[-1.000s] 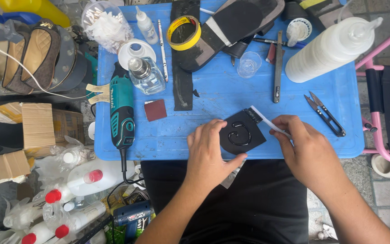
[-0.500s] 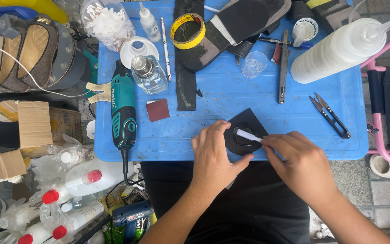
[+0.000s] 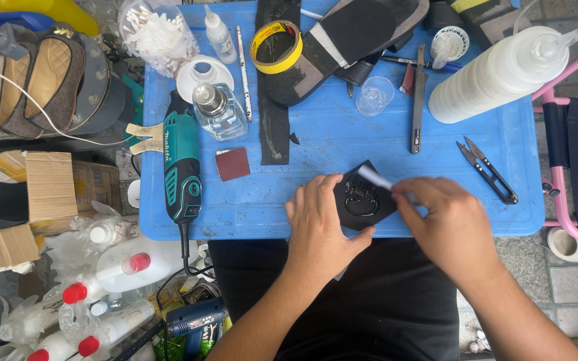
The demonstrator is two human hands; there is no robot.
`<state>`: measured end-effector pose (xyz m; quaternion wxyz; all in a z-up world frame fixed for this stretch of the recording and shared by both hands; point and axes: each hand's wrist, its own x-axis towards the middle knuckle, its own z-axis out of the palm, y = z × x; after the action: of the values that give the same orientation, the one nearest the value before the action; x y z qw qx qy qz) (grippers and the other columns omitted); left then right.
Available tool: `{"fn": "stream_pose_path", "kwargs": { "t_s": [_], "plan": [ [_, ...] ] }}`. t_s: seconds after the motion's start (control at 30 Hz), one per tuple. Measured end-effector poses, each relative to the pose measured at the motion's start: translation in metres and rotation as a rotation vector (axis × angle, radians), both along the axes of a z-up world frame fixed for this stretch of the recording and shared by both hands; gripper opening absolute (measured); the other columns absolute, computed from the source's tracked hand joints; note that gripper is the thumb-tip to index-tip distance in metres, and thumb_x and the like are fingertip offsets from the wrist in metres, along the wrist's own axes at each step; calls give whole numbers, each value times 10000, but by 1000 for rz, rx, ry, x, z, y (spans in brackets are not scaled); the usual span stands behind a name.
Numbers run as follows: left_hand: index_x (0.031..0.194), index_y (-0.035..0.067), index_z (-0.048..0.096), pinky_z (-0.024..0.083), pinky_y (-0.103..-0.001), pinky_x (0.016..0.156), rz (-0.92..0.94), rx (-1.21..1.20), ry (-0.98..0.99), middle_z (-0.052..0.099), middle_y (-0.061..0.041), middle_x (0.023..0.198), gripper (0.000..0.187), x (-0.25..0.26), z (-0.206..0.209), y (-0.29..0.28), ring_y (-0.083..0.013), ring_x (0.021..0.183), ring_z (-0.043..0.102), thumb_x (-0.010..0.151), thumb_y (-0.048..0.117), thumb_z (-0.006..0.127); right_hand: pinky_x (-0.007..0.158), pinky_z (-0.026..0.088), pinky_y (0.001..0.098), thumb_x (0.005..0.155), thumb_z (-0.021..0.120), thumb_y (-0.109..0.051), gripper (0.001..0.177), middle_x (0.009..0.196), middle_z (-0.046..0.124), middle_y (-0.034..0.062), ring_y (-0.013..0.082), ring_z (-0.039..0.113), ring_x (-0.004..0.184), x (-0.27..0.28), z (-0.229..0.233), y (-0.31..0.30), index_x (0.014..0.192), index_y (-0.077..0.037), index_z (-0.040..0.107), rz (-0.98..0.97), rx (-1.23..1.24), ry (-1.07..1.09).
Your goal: The person applies glue from a squeeze bottle onto black shoe sole pieces and spreads it with a brush. They repeat this process on multiple pieces, then clean the brush and wipe the bottle nozzle.
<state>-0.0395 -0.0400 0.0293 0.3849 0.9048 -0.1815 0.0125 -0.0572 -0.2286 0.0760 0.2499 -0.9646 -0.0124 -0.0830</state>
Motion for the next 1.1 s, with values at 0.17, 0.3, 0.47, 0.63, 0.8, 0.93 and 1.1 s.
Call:
{"fn": "stream_pose_path", "kwargs": {
  "t_s": [0.17,0.3,0.47,0.63,0.8,0.93,1.1],
  "plan": [
    [1407,23,394,339,-533,984,12,13,16,502,-204,1316,999,-1,2,-4,-365,1215,494,632,332,942,707,559,392,871,755,-89,92,945,753,62,259,694,832,-3,3,3,961,-73,753,12,-81,-120],
    [1412,20,391,333,-536,991,17,28,2,495,-216,1315,1005,-2,0,-5,-378,1213,487,640,352,943,719,564,382,869,757,-67,122,1007,762,47,245,687,865,-8,2,6,991,-72,754,29,-209,-217],
    [1414,26,390,329,-531,988,22,18,14,501,-213,1315,1006,0,-1,-6,-369,1218,493,635,346,940,667,567,377,819,761,-94,100,936,764,30,226,700,793,-17,1,6,917,-80,747,84,-81,-109],
    [1417,30,395,328,-532,1013,32,17,9,504,-214,1321,1024,-2,-2,-6,-374,1217,495,616,353,946,683,559,394,872,761,-106,94,873,742,67,259,689,778,0,-10,1,963,-84,767,-22,-50,-80],
    [1416,29,394,326,-530,1003,35,22,15,496,-218,1325,1023,-2,-1,-6,-376,1219,486,618,354,946,692,558,387,886,755,-107,64,907,749,62,263,695,809,-4,-6,6,947,-87,764,-26,-60,-125],
    [1410,24,388,318,-535,1006,39,34,30,496,-213,1299,1027,-1,0,-8,-379,1214,481,616,361,946,708,559,385,902,749,-88,66,983,765,49,262,693,839,-3,-7,2,966,-81,761,-80,-147,-189],
    [1406,28,390,318,-531,1004,63,56,38,498,-204,1292,1023,-5,0,-10,-378,1210,480,620,370,947,698,558,385,864,762,-90,82,961,763,52,259,689,810,-10,-6,4,941,-62,757,1,-161,-139]
  ]
}}
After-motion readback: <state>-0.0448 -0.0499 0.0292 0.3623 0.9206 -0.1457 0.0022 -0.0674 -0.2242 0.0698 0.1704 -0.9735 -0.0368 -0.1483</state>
